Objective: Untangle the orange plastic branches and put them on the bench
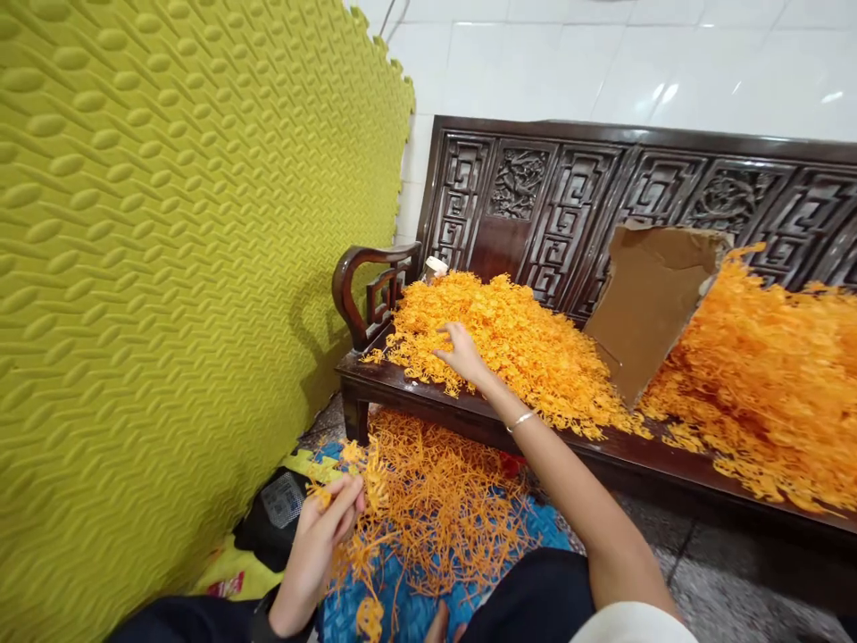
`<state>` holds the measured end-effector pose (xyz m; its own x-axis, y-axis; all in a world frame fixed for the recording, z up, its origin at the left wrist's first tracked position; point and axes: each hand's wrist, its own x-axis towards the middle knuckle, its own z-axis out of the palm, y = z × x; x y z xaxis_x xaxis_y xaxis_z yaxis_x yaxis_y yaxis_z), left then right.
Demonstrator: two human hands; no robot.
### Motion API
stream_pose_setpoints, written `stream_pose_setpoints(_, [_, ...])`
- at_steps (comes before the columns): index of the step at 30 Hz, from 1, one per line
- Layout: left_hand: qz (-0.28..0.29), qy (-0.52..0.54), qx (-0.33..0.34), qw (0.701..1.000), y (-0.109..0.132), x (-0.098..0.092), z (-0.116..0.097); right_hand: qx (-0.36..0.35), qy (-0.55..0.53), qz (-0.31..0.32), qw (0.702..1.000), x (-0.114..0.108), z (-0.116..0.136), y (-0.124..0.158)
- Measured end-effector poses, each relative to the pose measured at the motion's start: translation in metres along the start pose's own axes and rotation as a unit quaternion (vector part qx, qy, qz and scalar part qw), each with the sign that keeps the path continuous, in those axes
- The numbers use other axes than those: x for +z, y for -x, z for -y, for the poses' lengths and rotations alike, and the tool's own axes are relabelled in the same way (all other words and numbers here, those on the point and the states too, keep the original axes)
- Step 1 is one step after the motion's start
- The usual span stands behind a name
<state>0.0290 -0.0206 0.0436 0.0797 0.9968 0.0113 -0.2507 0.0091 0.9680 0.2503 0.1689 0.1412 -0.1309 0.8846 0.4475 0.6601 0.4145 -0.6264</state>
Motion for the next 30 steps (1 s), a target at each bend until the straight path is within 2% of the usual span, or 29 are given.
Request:
stream_pose_setpoints(3, [0.004, -0.032, 0.031, 0.999, -0.008, 0.001, -0.019, 0.008, -0.078, 0.089, 0.993, 0.007, 0.028, 0.038])
stream_pose_setpoints(6, [0.042, -0.099, 0.065, 0.992, -0.012, 0.005, -0.033, -0.009, -0.175, 0.181, 0.968, 0.005, 0.068, 0.072])
stream_pose_setpoints(9, [0.101, -0.165, 0.086, 0.977, -0.011, 0.007, -0.039, -0.052, -0.156, 0.287, 0.944, -0.001, 0.101, 0.094])
stream_pose_setpoints(11, [0.124, -0.183, 0.082, 0.972, -0.009, 0.008, -0.039, -0.077, -0.123, 0.355, 0.923, -0.004, 0.112, 0.101])
stream_pose_setpoints(13, [0.133, -0.191, 0.076, 0.970, -0.007, 0.009, -0.036, -0.106, -0.103, 0.379, 0.913, -0.007, 0.116, 0.104])
stream_pose_setpoints(15, [0.133, -0.192, 0.073, 0.970, -0.006, 0.010, -0.033, -0.133, -0.066, 0.371, 0.917, -0.011, 0.114, 0.104])
stream_pose_setpoints(19, [0.120, -0.183, 0.064, 0.974, -0.008, 0.010, -0.028, -0.170, 0.080, 0.352, 0.917, -0.017, 0.107, 0.104])
stream_pose_setpoints(23, [0.137, -0.167, 0.046, 0.975, -0.007, 0.011, -0.022, -0.188, 0.075, 0.370, 0.907, -0.019, 0.102, 0.106])
stream_pose_setpoints(26, [0.122, -0.130, 0.034, 0.983, -0.002, 0.016, -0.013, -0.179, 0.045, 0.282, 0.941, -0.017, 0.099, 0.108])
stream_pose_setpoints(30, [0.030, -0.043, 0.023, 0.998, 0.006, 0.029, -0.006, -0.159, -0.022, 0.141, 0.977, -0.008, 0.100, 0.113])
